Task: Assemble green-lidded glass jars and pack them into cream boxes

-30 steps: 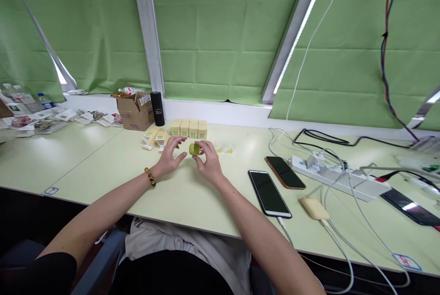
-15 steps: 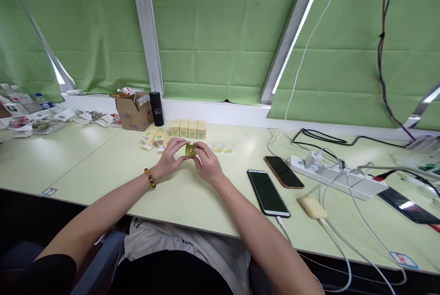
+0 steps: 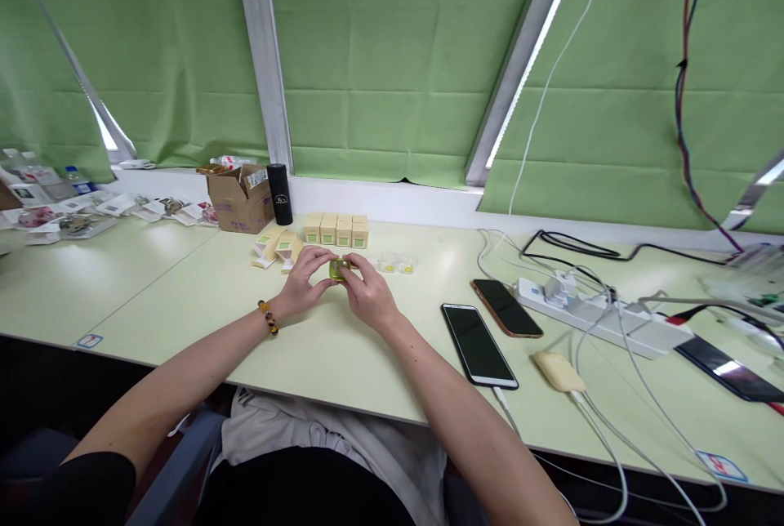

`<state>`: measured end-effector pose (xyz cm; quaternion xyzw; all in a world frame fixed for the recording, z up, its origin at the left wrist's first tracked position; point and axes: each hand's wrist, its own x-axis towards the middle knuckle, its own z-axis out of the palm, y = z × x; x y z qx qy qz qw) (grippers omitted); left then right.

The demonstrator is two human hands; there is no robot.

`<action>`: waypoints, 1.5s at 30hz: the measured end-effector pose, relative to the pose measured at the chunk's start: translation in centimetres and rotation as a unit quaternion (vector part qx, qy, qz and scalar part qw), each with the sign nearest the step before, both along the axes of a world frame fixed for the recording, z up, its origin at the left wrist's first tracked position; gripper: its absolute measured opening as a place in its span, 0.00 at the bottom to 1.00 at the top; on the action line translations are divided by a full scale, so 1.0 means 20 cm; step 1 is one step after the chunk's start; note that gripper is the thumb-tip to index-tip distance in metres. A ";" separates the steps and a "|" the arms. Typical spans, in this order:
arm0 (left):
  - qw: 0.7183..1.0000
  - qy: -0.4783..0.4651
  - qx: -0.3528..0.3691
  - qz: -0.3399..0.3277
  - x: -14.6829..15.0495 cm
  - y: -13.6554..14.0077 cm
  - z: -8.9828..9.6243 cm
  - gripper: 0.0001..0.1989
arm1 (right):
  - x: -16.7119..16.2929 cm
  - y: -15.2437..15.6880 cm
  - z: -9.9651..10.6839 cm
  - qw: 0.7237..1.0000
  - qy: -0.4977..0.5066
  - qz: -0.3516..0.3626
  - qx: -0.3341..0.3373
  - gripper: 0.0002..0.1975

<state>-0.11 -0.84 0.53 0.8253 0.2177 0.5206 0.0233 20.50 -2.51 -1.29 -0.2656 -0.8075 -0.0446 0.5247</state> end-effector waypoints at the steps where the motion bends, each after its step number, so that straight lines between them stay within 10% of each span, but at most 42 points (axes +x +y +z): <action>1: 1.000 -0.001 0.002 -0.001 0.00 0.00 0.00 0.21 | 0.00 0.00 0.00 1.000 0.000 0.001 -0.003 0.17; 45: 1.000 -0.012 0.024 -0.001 0.00 0.00 0.01 0.21 | -0.02 0.00 0.01 0.997 -0.012 -0.004 0.074 0.19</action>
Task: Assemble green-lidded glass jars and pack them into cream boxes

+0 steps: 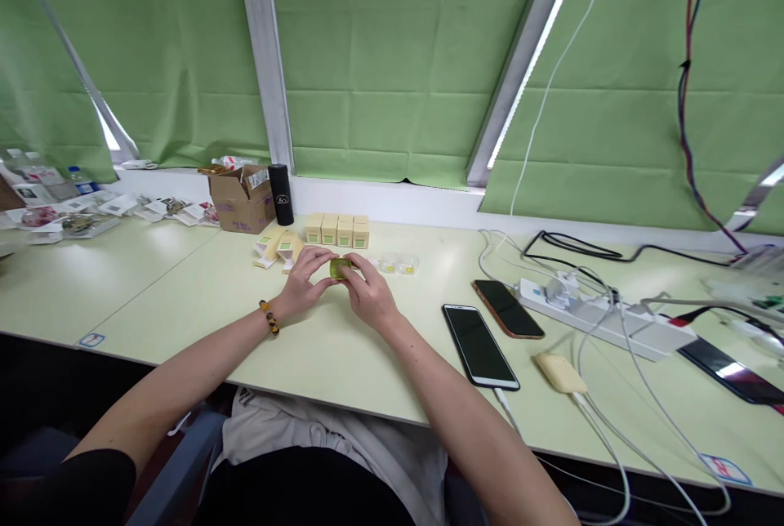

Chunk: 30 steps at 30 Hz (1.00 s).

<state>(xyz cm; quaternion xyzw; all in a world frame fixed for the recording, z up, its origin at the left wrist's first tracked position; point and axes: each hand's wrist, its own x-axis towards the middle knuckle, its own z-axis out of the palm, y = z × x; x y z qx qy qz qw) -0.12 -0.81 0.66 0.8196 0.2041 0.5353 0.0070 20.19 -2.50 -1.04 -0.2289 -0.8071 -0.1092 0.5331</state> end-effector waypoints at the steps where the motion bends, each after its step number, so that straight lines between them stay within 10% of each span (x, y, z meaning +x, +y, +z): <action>1: 1.000 0.001 -0.001 0.000 0.00 0.00 0.00 0.21 | 0.00 0.00 0.00 1.000 0.000 0.002 -0.001 0.19; 23: 0.987 -0.061 -0.146 0.019 0.00 0.03 -0.01 0.16 | -0.03 -0.04 -0.02 0.996 0.035 0.013 -0.084 0.28; 30: 0.973 -0.029 -0.222 0.045 0.00 0.00 0.00 0.34 | -0.05 -0.05 0.00 0.995 0.047 0.008 -0.090 0.24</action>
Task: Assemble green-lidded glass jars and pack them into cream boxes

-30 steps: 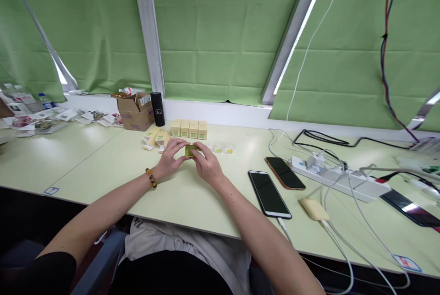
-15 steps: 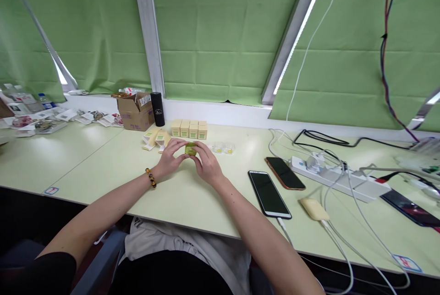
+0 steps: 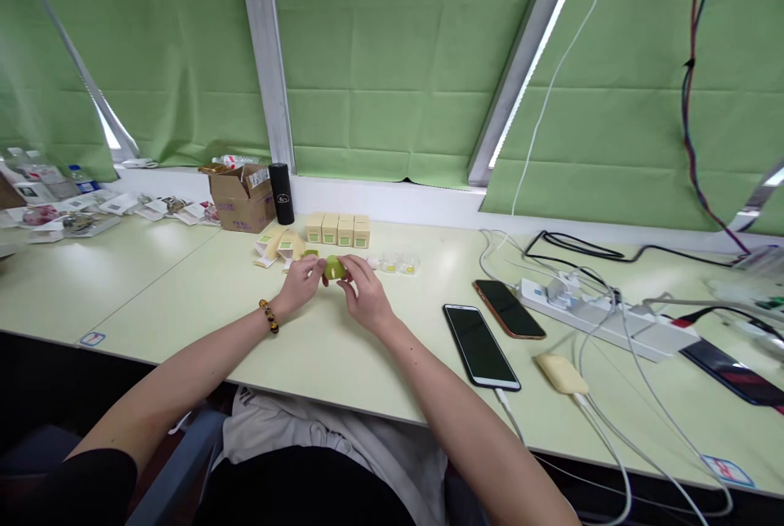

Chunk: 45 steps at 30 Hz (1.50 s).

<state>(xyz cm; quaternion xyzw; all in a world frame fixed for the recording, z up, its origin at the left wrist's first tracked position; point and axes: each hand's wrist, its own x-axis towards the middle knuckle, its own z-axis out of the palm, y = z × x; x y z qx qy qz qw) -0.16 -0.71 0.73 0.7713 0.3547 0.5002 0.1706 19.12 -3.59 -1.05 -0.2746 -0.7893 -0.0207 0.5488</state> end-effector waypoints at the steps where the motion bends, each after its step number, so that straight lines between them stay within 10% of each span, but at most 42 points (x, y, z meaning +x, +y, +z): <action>1: 1.000 -0.003 -0.018 -0.006 0.00 0.00 0.00 0.35 | 0.00 0.00 0.00 1.000 0.011 0.000 -0.015 0.22; 8: 0.989 -0.017 -0.128 -0.076 0.02 -0.01 -0.01 0.37 | -0.02 -0.02 0.02 0.987 0.080 0.040 -0.134 0.18; 14: 0.999 -0.003 0.039 0.002 -0.03 0.01 0.00 0.13 | -0.01 0.01 0.02 0.963 0.161 0.068 -0.207 0.18; 18: 0.988 0.078 0.126 -0.044 -0.05 0.00 0.02 0.31 | 0.00 0.03 0.00 0.957 0.165 0.068 -0.228 0.20; 24: 0.991 0.055 0.104 -0.068 -0.02 0.02 0.01 0.20 | 0.00 0.03 0.01 0.958 0.184 0.061 -0.213 0.21; 33: 0.952 -0.208 -0.171 -0.144 -0.02 0.14 -0.04 0.28 | 0.21 0.19 -0.05 0.955 0.107 -0.237 -0.145 0.11; 45: 0.911 -0.258 -0.234 -0.221 -0.04 0.13 -0.03 0.17 | 0.23 0.24 -0.11 0.905 -0.186 -0.372 -0.090 0.21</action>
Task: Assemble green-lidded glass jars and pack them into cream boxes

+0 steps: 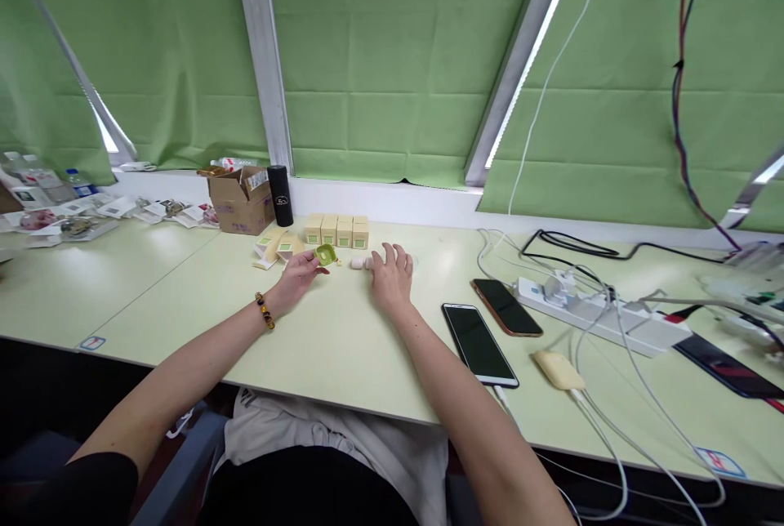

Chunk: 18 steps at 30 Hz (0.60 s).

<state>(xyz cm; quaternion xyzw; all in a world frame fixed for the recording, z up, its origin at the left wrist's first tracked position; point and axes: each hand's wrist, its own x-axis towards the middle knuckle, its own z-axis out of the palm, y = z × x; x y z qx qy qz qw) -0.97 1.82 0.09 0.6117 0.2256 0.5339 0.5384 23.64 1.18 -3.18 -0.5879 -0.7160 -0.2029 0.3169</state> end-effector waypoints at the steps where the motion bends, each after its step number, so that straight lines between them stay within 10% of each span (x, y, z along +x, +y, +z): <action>1: 1.000 0.000 0.002 0.002 0.00 0.00 0.00 0.17 | 0.00 0.01 0.01 1.000 -0.012 -0.005 -0.006 0.20; 13: 1.000 -0.012 0.006 0.004 0.02 -0.01 0.00 0.18 | -0.03 0.11 0.08 0.993 -0.085 -0.029 -0.079 0.13; 18: 0.999 -0.045 0.000 0.028 0.02 0.00 0.00 0.18 | -0.05 0.05 0.09 0.997 0.063 0.021 -0.028 0.14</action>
